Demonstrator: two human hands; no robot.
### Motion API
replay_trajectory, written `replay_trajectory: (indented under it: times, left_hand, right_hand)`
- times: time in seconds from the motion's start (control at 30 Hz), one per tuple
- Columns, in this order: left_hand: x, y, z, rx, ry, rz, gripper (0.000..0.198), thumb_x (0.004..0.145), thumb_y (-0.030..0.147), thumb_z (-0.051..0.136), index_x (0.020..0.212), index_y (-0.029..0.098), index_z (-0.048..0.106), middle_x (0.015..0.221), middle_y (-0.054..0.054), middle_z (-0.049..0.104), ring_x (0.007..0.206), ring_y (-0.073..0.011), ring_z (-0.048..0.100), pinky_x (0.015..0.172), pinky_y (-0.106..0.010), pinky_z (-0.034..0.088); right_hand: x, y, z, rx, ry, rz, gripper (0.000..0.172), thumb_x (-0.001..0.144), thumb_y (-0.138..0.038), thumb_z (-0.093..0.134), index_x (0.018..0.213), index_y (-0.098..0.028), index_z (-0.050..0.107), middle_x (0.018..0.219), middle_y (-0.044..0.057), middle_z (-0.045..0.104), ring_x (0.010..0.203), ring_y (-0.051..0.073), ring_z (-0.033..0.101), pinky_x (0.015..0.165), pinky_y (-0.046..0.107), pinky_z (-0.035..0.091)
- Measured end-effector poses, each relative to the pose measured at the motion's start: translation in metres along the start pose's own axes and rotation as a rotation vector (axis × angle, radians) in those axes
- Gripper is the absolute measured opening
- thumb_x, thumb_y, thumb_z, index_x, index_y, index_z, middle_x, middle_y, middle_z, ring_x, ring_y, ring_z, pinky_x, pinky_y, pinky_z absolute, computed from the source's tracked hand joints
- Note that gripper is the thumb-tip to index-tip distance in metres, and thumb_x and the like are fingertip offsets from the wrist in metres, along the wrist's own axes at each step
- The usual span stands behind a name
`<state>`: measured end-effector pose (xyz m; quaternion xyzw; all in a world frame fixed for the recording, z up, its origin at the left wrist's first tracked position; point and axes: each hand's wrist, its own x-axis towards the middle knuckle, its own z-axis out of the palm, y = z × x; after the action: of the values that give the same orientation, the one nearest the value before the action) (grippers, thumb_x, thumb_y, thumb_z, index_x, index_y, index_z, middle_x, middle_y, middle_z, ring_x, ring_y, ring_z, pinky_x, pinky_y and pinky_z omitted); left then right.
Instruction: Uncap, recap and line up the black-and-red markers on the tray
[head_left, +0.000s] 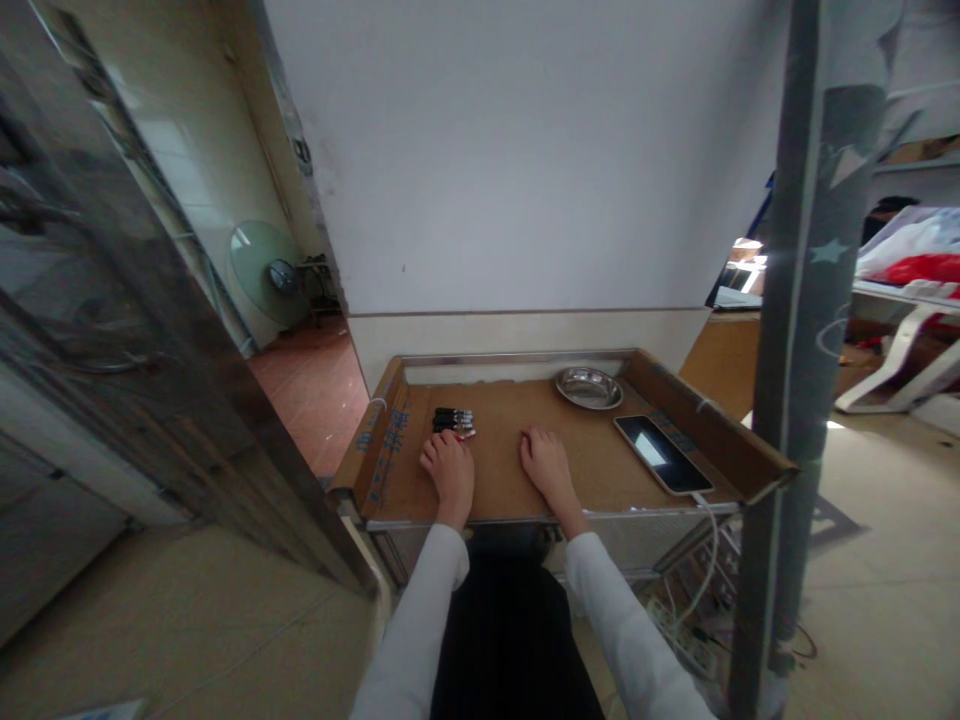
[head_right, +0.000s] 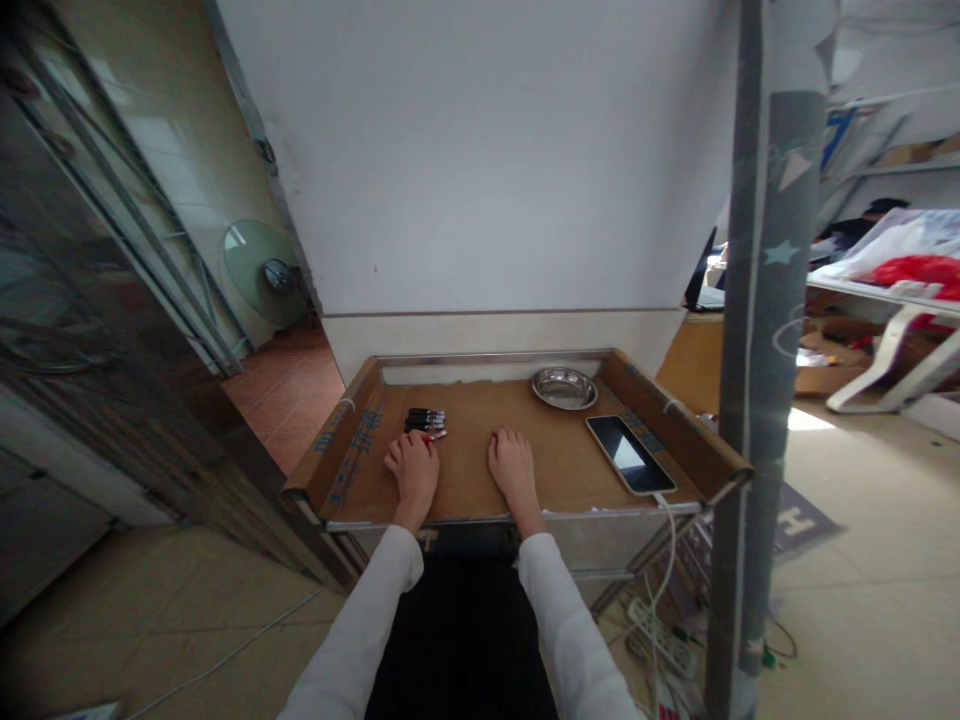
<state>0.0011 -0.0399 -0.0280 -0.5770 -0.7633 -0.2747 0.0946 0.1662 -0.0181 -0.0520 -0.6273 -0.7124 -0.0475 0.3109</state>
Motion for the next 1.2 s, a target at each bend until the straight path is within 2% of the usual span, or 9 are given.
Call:
replay_trajectory:
  times: [0.1,0.23,0.37,0.5,0.63,0.77,0.87,1.0,1.2]
  left_hand:
    - [0.001,0.000,0.004,-0.017,-0.062,0.146,0.020,0.089,0.021,0.039,0.097,0.014,0.055,0.099,-0.013,0.056,0.096,-0.0280,0.050,0.081,-0.043,0.040]
    - [0.012,0.008,0.013,-0.195,-0.188,0.499,0.018,0.091,0.026,0.041,0.095,0.017,0.056,0.097,-0.009,0.058,0.096,-0.0225,0.054,0.083,-0.036,0.043]
    - [0.029,0.024,0.022,-0.423,-0.245,0.661,0.019,0.093,0.026,0.037,0.096,0.019,0.055,0.096,-0.004,0.058,0.089,-0.0146,0.057,0.083,-0.029,0.046]
    - [0.039,0.035,0.023,-0.623,-0.131,0.616,0.020,0.093,0.030,0.039,0.103,0.020,0.052,0.104,-0.004,0.055,0.097,-0.0138,0.057,0.088,-0.028,0.046]
    - [0.041,0.039,0.021,-0.739,-0.106,0.571,0.028,0.093,0.031,0.039,0.118,0.021,0.047,0.117,-0.007,0.053,0.106,-0.0136,0.055,0.094,-0.029,0.045]
    - [0.040,0.037,0.023,-0.718,-0.196,0.655,0.032,0.093,0.028,0.038,0.123,0.023,0.046,0.118,-0.005,0.056,0.111,-0.0138,0.053,0.098,-0.030,0.042]
    - [0.039,0.036,0.026,-0.710,-0.201,0.658,0.030,0.093,0.030,0.040,0.120,0.023,0.048,0.113,-0.005,0.057,0.105,-0.0133,0.056,0.095,-0.029,0.044]
    - [0.038,0.035,0.027,-0.700,-0.176,0.667,0.023,0.092,0.031,0.042,0.108,0.020,0.054,0.104,-0.004,0.059,0.099,-0.0139,0.057,0.090,-0.028,0.045]
    - [0.039,0.031,0.022,-0.740,-0.090,0.526,0.022,0.092,0.031,0.042,0.107,0.019,0.053,0.103,-0.005,0.058,0.094,-0.0145,0.058,0.085,-0.028,0.046]
  right_hand:
    - [0.008,0.002,0.005,0.128,0.016,-0.018,0.034,0.091,-0.029,0.031,0.095,-0.014,0.061,0.093,0.014,0.065,0.090,0.023,0.056,0.084,0.036,0.039]
    - [0.021,0.001,0.012,0.433,0.003,-0.029,0.035,0.090,-0.037,0.032,0.088,-0.018,0.062,0.092,0.011,0.065,0.088,0.021,0.056,0.083,0.035,0.041]
    - [0.031,0.002,0.012,0.780,-0.088,0.101,0.036,0.081,-0.050,0.046,0.080,-0.018,0.063,0.078,0.006,0.065,0.072,0.017,0.057,0.070,0.030,0.043]
    - [0.035,0.010,0.005,1.244,-0.151,0.343,0.042,0.067,-0.054,0.061,0.087,-0.017,0.063,0.060,-0.002,0.057,0.049,0.009,0.044,0.048,0.022,0.033]
    - [0.037,0.016,0.001,1.505,-0.081,0.460,0.043,0.059,-0.047,0.071,0.089,-0.017,0.064,0.064,-0.003,0.058,0.049,0.006,0.043,0.045,0.019,0.031]
    - [0.038,0.017,0.005,1.530,-0.051,0.483,0.039,0.059,-0.046,0.071,0.085,-0.017,0.065,0.060,-0.004,0.058,0.047,0.005,0.042,0.042,0.018,0.029]
    - [0.038,0.017,0.008,1.517,-0.054,0.466,0.037,0.061,-0.045,0.070,0.084,-0.017,0.065,0.060,-0.003,0.059,0.045,0.005,0.041,0.040,0.018,0.028]
    - [0.037,0.019,0.010,1.516,-0.047,0.456,0.033,0.062,-0.043,0.069,0.083,-0.017,0.065,0.069,0.000,0.064,0.052,0.007,0.050,0.047,0.020,0.039]
    - [0.037,0.023,0.011,1.575,0.011,0.522,0.029,0.065,-0.040,0.069,0.083,-0.018,0.064,0.073,0.002,0.067,0.061,0.012,0.061,0.060,0.026,0.050]
